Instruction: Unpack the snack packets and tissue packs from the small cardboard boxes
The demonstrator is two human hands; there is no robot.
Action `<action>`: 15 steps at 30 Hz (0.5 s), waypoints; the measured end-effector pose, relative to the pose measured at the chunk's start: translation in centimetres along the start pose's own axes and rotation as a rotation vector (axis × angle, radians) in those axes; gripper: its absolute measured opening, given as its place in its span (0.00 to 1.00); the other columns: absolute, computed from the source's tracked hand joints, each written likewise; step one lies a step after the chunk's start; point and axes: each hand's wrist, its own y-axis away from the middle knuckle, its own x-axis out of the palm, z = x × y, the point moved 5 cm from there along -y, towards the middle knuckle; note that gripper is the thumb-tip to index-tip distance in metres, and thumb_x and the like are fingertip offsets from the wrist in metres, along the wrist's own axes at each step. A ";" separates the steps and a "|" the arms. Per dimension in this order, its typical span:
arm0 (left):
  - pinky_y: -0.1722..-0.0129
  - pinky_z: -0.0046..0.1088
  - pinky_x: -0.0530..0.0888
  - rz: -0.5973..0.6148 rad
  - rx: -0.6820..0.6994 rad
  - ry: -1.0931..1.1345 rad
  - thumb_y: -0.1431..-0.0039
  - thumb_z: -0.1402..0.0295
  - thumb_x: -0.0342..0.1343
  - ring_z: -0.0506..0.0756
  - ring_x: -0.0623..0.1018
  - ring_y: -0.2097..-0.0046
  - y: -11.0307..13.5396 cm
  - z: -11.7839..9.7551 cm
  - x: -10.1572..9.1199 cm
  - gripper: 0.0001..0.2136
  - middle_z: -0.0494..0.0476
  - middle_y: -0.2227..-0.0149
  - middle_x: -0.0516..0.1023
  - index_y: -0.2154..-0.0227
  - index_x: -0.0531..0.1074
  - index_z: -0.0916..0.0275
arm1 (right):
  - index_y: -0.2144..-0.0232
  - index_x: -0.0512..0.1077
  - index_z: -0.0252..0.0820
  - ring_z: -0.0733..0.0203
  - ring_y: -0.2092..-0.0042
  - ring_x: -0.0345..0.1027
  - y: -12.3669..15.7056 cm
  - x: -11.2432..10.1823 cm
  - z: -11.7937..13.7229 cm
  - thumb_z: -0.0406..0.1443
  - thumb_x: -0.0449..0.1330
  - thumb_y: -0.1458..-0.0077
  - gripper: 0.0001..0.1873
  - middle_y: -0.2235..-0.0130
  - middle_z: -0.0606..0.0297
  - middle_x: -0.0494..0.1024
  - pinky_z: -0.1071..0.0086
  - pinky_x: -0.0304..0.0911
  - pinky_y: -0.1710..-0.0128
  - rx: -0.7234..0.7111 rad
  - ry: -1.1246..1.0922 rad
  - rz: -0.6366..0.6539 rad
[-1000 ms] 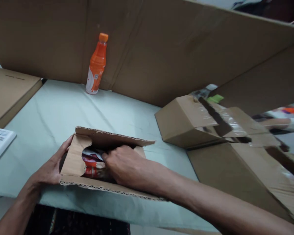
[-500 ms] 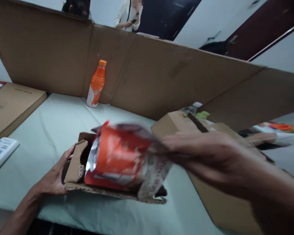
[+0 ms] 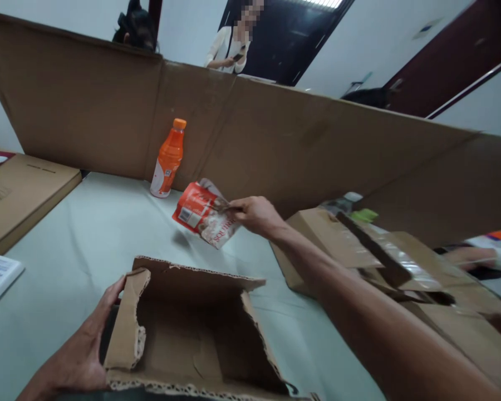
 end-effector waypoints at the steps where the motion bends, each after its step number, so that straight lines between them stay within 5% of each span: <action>1: 0.32 0.66 0.59 0.012 -0.013 -0.017 0.49 0.50 0.70 0.81 0.52 0.27 0.1 0.4 0.1 0.59 0.58 0.23 0.41 0.26 0.30 0.40 | 0.67 0.84 0.45 0.58 0.66 0.74 -1.3 1.4 0.3 0.33 0.60 0.49 0.12 0.70 0.64 0.83 0.70 0.61 0.66 0.004 0.016 0.001; 4: 0.33 0.69 0.60 0.024 -0.048 -0.043 0.48 0.53 0.70 0.82 0.52 0.27 0.3 1.1 0.1 0.58 0.54 0.23 0.39 0.28 0.30 0.34 | 0.55 0.82 0.46 0.51 0.55 0.75 -4.4 3.5 0.8 0.35 0.60 0.46 0.17 0.55 0.58 0.84 0.63 0.64 0.57 0.027 0.033 -0.064; 8: 0.33 0.72 0.56 0.042 -0.015 -0.036 0.49 0.51 0.70 0.83 0.49 0.27 0.0 0.6 0.0 0.59 0.55 0.23 0.38 0.28 0.29 0.35 | 0.40 0.72 0.42 0.39 0.40 0.66 -4.6 2.5 -0.3 0.38 0.60 0.42 0.27 0.34 0.47 0.68 0.47 0.61 0.45 0.044 0.034 -0.305; 11: 0.32 0.71 0.53 0.057 0.041 -0.012 0.47 0.49 0.67 0.81 0.47 0.26 -0.3 0.1 0.0 0.57 0.56 0.23 0.38 0.27 0.30 0.39 | 0.48 0.77 0.43 0.40 0.37 0.64 -0.6 3.5 -2.0 0.38 0.57 0.40 0.19 0.34 0.50 0.69 0.45 0.59 0.42 0.022 -0.060 -0.330; 15: 0.30 0.65 0.55 0.002 0.044 0.052 0.46 0.53 0.66 0.78 0.51 0.26 -0.6 -0.3 0.3 0.54 0.58 0.23 0.40 0.26 0.33 0.42 | 0.59 0.80 0.43 0.46 0.41 0.69 7.3 8.2 -3.1 0.38 0.55 0.42 0.14 0.43 0.51 0.77 0.50 0.64 0.42 0.033 -0.215 -0.235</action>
